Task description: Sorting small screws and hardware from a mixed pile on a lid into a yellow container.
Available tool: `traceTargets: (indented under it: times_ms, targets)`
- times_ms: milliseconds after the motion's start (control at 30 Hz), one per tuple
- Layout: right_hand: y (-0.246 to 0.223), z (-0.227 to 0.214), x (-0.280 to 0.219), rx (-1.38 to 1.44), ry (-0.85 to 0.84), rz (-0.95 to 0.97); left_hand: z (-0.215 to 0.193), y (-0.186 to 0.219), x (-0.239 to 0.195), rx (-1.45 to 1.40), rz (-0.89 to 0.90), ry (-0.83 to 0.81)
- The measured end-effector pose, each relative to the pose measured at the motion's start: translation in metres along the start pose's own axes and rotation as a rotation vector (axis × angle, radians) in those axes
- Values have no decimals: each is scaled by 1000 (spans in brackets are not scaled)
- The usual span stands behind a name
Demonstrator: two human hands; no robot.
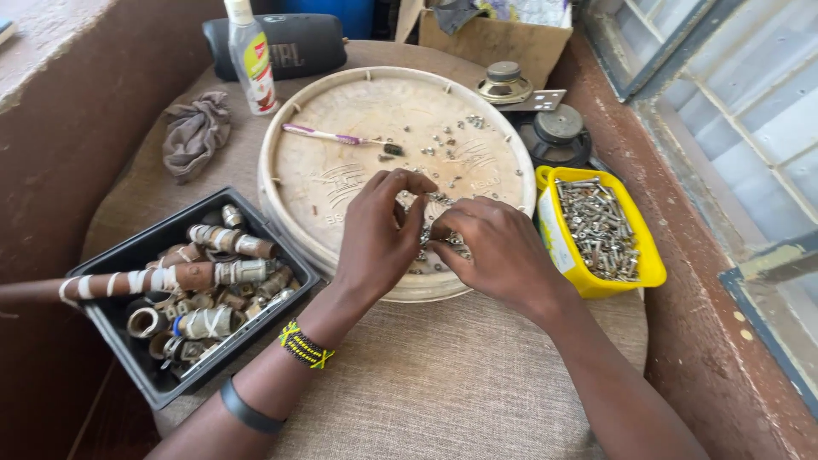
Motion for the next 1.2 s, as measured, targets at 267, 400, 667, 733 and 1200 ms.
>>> traceTargets:
  times_ms: [267,400,667,733,1200]
  targets:
    - [35,-64,-57,157,366,135,3,0,-2,8,46,-9]
    - [64,-95,-98,100,380,408,4,9,-4,107,80,-59]
    - [70,-109,-118,121,203,368,9,10,-7,118,32,-111]
    - [70,-105,-115,121,223,390,9,11,-5,111,56,-104]
    - [0,-56,-18,288,375,-118,4,8,-4,-209,29,-150]
Point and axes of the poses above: each hand's wrist, its own x-axis towards the middle knuckle, its own z-axis out of the palm, y = z × x, the point moved 2 cm from there along x, towards the middle knuckle, and after that the axes turned 5 degrees about -x, right-handed, at the moved point
